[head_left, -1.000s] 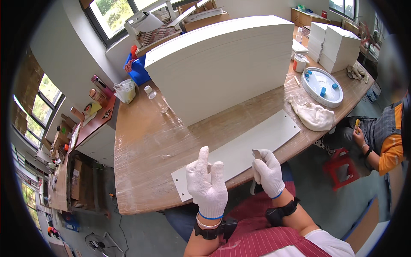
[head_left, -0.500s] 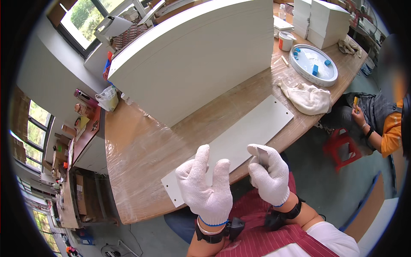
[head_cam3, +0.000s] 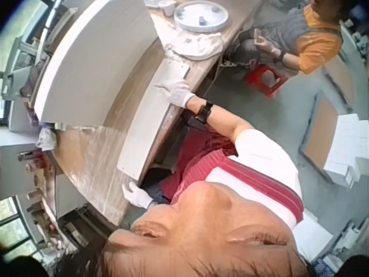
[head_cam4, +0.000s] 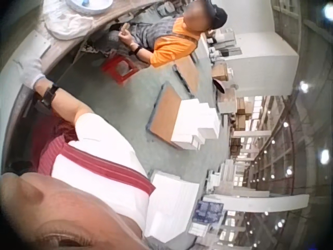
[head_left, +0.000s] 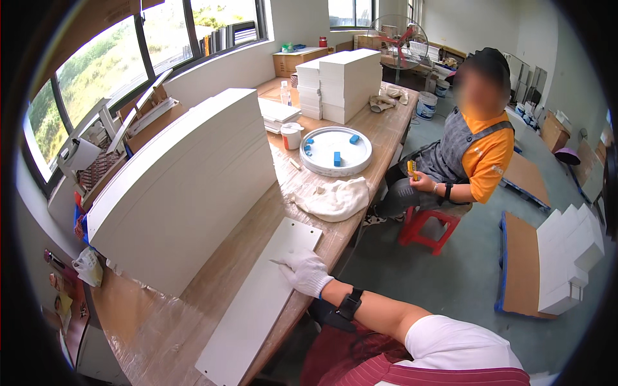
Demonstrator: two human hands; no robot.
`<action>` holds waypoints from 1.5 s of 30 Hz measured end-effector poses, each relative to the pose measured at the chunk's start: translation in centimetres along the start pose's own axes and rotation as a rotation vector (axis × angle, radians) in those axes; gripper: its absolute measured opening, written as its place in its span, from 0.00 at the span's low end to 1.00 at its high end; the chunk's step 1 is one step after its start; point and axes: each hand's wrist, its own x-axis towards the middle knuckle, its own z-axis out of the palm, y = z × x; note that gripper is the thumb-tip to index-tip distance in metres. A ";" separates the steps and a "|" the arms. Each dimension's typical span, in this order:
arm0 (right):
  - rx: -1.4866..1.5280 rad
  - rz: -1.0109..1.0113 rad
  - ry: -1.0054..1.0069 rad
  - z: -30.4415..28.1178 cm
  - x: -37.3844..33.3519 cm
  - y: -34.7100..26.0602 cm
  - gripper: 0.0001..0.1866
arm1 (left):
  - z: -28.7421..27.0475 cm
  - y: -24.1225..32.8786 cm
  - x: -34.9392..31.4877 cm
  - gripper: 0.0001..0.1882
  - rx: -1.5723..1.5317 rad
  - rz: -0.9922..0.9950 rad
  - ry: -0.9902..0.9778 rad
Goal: The recorder applies glue to the edge of a white board using a blue sponge.
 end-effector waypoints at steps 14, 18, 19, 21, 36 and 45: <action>-0.068 -0.555 -0.734 17.3 -11.1 -15.9 0.13 | 0.4 2.7 -1.0 0.25 -0.432 -0.116 -0.145; 0.095 -0.486 -0.544 19.3 -9.0 -13.6 0.17 | 0.5 -0.5 -1.4 0.24 -0.619 -0.262 -0.251; 0.092 -0.406 -0.537 18.4 -6.4 -13.4 0.18 | 0.8 -1.3 -1.6 0.24 -0.759 -0.422 -0.312; 0.022 -0.286 -0.516 16.3 -1.9 -12.6 0.16 | 0.9 -2.0 -2.3 0.26 -0.850 -0.482 -0.320; -0.103 -0.375 -0.339 13.8 -3.7 -13.1 0.12 | 4.5 -1.7 -1.4 0.28 -1.769 -0.549 -0.275; -0.213 -0.670 -0.480 18.8 -9.0 -19.7 0.12 | 4.1 -2.3 2.1 0.48 -1.995 -0.681 -0.547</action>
